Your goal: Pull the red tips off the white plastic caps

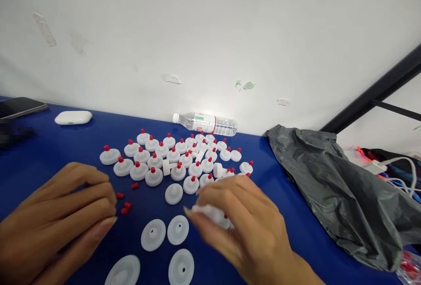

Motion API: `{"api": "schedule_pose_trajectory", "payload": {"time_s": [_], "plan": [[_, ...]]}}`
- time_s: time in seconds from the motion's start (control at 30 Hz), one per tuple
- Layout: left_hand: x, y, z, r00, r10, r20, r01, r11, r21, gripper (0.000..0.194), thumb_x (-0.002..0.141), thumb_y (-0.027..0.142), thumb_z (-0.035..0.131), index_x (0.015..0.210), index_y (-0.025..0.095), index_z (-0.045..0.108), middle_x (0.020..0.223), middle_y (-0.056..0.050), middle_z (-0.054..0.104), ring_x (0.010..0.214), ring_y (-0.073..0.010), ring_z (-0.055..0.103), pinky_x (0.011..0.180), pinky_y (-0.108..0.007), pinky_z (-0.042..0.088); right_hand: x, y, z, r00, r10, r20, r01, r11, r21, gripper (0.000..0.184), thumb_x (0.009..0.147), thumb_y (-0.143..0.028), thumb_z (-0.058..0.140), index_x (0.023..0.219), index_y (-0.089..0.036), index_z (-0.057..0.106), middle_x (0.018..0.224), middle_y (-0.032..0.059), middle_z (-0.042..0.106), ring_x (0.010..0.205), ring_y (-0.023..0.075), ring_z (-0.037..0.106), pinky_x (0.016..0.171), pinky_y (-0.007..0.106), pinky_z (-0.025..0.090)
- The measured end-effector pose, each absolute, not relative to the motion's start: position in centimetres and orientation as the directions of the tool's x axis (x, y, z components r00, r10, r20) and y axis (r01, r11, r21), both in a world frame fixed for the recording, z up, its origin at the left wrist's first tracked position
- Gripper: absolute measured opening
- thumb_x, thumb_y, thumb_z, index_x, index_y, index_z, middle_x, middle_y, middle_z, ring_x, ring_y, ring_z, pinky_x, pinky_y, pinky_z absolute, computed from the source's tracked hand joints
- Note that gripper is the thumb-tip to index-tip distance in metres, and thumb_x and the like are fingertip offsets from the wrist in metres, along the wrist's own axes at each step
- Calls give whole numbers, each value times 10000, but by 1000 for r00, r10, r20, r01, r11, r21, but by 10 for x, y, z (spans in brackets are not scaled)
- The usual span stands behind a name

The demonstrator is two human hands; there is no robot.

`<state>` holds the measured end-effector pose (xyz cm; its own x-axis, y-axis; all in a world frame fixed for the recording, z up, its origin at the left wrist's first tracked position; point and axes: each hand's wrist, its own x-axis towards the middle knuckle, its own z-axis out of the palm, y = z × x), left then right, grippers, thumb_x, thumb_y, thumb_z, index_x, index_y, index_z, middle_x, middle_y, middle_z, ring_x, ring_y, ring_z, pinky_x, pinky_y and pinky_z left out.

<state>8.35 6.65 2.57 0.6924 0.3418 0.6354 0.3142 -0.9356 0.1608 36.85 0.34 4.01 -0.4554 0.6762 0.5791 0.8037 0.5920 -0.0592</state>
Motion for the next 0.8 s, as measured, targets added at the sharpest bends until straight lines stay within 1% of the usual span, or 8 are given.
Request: {"api": "schedule_pose_trajectory", "payload": {"time_s": [0.07, 0.17, 0.23, 0.37, 0.53, 0.6, 0.7, 0.8], "plan": [[83, 77, 29, 726, 321, 609, 303, -943, 136, 205, 996, 43, 511, 911, 229, 528, 856, -19, 624, 886, -208, 552, 814, -392, 469, 373, 3, 41, -410, 685, 602, 821, 564, -84, 201, 1051, -432, 701, 975, -251, 742, 1072, 79, 808, 1003, 238, 778, 871, 362, 651], [83, 84, 24, 762, 307, 570, 291, -949, 122, 176, 1002, 49, 534, 996, 216, 589, 958, -30, 662, 963, -206, 552, 903, -363, 501, 377, 3, 41, -366, 699, 615, 831, 542, -122, 100, 1077, -285, 657, 1012, -240, 718, 1127, 76, 796, 1046, 215, 769, 914, 350, 625], [82, 84, 21, 763, 307, 568, 293, -949, 119, 175, 1006, 52, 541, 1022, 209, 617, 1003, -38, 677, 994, -209, 554, 920, -357, 508, 376, 2, 40, -359, 715, 600, 837, 531, -132, 74, 1074, -241, 654, 1032, -242, 716, 1139, 70, 776, 1052, 206, 749, 925, 354, 602], [82, 82, 19, 769, 318, 554, 291, -946, 139, 194, 1015, 68, 523, 1002, 202, 663, 995, -50, 685, 972, -206, 579, 869, -340, 529, 375, 1, 37, -366, 743, 560, 840, 523, -145, 83, 1066, -232, 659, 1096, -261, 731, 1162, 69, 742, 1075, 225, 709, 933, 395, 563], [86, 83, 18, 780, 361, 512, 304, -933, 194, 237, 1025, 90, 492, 939, 202, 683, 1000, -62, 691, 957, -202, 600, 847, -330, 531, 377, 0, 37, -355, 786, 506, 856, 490, -161, 164, 1097, -287, 616, 1225, -259, 716, 1200, 72, 762, 1115, 261, 684, 977, 469, 519], [87, 84, 17, 782, 360, 509, 306, -933, 190, 238, 1020, 93, 493, 922, 201, 681, 996, -65, 689, 950, -205, 597, 846, -338, 525, 378, -1, 36, -386, 803, 454, 863, 488, -129, 238, 1114, -315, 588, 1321, -272, 699, 1286, 68, 765, 1201, 286, 669, 1059, 530, 486], [87, 85, 17, 781, 355, 513, 310, -935, 175, 240, 1016, 92, 489, 911, 201, 675, 997, -67, 689, 955, -210, 601, 861, -347, 520, 378, -1, 33, -428, 821, 378, 867, 491, -86, 321, 1132, -346, 547, 1431, -305, 658, 1416, 28, 743, 1365, 318, 618, 1211, 624, 376], [86, 85, 18, 779, 357, 516, 313, -934, 174, 222, 1014, 90, 497, 926, 204, 666, 1007, -61, 690, 964, -203, 604, 875, -338, 520, 380, -2, 31, -447, 830, 332, 865, 496, -73, 367, 1149, -335, 501, 1498, -292, 606, 1466, 18, 723, 1476, 302, 554, 1283, 624, 309]]}}
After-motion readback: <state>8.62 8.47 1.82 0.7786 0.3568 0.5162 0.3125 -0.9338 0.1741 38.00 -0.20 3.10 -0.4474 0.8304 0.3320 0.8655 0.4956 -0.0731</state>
